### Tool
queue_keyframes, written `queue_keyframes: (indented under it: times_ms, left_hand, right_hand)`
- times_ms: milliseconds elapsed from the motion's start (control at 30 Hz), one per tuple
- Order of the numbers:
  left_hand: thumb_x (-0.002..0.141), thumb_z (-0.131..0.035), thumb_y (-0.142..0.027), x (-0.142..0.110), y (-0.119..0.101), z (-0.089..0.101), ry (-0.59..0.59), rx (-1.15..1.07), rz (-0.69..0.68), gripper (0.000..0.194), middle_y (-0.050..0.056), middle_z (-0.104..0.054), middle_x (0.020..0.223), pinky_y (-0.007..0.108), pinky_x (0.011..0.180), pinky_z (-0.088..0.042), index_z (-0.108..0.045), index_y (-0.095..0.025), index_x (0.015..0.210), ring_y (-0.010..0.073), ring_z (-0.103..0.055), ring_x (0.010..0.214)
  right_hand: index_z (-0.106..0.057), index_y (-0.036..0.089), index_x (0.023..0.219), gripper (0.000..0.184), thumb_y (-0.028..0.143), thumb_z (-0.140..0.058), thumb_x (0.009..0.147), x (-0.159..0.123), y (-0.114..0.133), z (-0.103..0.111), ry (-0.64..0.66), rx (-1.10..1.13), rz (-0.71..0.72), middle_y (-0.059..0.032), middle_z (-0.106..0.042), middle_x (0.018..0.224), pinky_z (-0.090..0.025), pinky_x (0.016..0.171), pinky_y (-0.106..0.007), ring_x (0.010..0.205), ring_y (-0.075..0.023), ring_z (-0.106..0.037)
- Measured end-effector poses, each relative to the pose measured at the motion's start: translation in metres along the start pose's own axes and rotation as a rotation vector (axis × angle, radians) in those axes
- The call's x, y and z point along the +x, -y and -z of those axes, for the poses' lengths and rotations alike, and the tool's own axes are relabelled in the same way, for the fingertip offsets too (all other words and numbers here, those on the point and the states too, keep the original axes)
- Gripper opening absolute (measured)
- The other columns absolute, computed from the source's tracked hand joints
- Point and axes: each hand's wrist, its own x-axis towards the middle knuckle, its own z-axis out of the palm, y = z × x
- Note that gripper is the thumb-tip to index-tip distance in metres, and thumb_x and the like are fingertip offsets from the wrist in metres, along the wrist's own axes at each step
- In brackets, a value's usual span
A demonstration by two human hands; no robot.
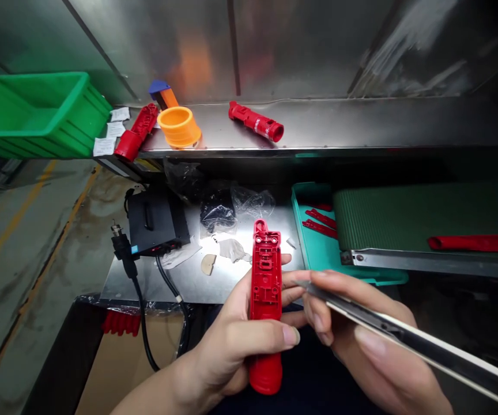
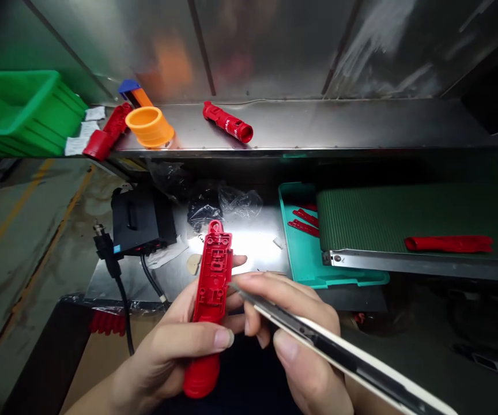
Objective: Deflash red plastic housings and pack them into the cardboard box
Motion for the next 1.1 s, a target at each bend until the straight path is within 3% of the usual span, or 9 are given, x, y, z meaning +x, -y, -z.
queue_keyframes:
  times_ms: [67,133,233,367,567,767,1100]
  left_hand:
    - [0.069,-0.075,-0.002,-0.004,-0.001,-0.003,0.025,0.015,0.021,0.065,0.006,-0.075,0.120,0.041,0.097,-0.052,-0.067,-0.025,0.130,0.0250,-0.073,0.104]
    - [0.070,-0.073,-0.003,-0.008,-0.003,-0.005,0.057,0.018,0.017,0.061,0.005,-0.075,0.112,0.038,0.089,-0.052,-0.069,-0.024,0.127,0.0211,-0.073,0.090]
    - [0.072,-0.073,-0.005,-0.013,-0.004,-0.006,0.101,0.017,0.010,0.055,0.006,-0.075,0.097,0.036,0.085,-0.052,-0.069,-0.019,0.126,0.0199,-0.070,0.084]
    - [0.074,-0.074,-0.006,-0.019,-0.005,-0.006,0.103,0.031,0.018,0.053,0.005,-0.072,0.087,0.028,0.079,-0.048,-0.069,-0.016,0.126,0.0157,-0.064,0.080]
    - [0.074,-0.075,-0.005,-0.026,-0.006,-0.005,0.063,0.030,0.046,0.058,0.005,-0.073,0.098,0.030,0.085,-0.050,-0.062,-0.019,0.129,0.0162,-0.064,0.087]
    - [0.072,-0.074,-0.003,-0.025,-0.006,-0.005,0.100,0.048,0.027,0.054,0.005,-0.072,0.097,0.032,0.082,-0.049,-0.059,-0.020,0.122,0.0167,-0.064,0.086]
    - [0.073,-0.074,-0.004,-0.021,-0.004,-0.006,0.085,0.055,0.011,0.053,0.006,-0.071,0.113,0.032,0.082,-0.048,-0.060,-0.021,0.121,0.0159,-0.063,0.086]
  right_hand:
    - [-0.075,0.030,0.126,0.035,0.042,-0.059,0.097,-0.002,-0.002,-0.004,0.008,-0.016,0.033,-0.0082,-0.067,0.095,-0.050,0.056,-0.029,0.072,-0.0184,-0.058]
    - [-0.077,0.028,0.122,0.034,0.043,-0.060,0.097,-0.002,-0.003,-0.007,0.038,-0.023,0.057,-0.0078,-0.066,0.092,-0.051,0.055,-0.029,0.071,-0.0188,-0.059]
    - [-0.079,0.027,0.118,0.030,0.042,-0.060,0.099,-0.003,-0.002,-0.010,0.050,-0.067,0.090,-0.0066,-0.068,0.079,-0.056,0.053,-0.031,0.065,-0.0199,-0.064]
    - [-0.075,0.030,0.116,0.023,0.021,-0.064,0.097,-0.004,0.000,-0.013,0.032,-0.183,0.062,-0.0040,-0.077,0.082,-0.062,0.053,-0.028,0.055,-0.0167,-0.069]
    - [-0.073,0.029,0.111,0.042,-0.001,-0.061,0.085,-0.006,0.000,-0.018,0.008,-0.309,0.227,0.0033,-0.078,0.075,-0.064,0.059,-0.026,0.055,-0.0152,-0.073]
    - [-0.072,0.027,0.103,0.036,-0.001,-0.060,0.083,-0.008,0.001,-0.020,-0.022,-0.423,0.264,0.0050,-0.076,0.068,-0.065,0.062,-0.026,0.057,-0.0163,-0.076]
    - [-0.073,0.031,0.108,0.039,0.002,-0.061,0.085,-0.008,-0.003,-0.017,-0.022,-0.368,0.218,0.0037,-0.077,0.074,-0.066,0.059,-0.032,0.055,-0.0177,-0.074]
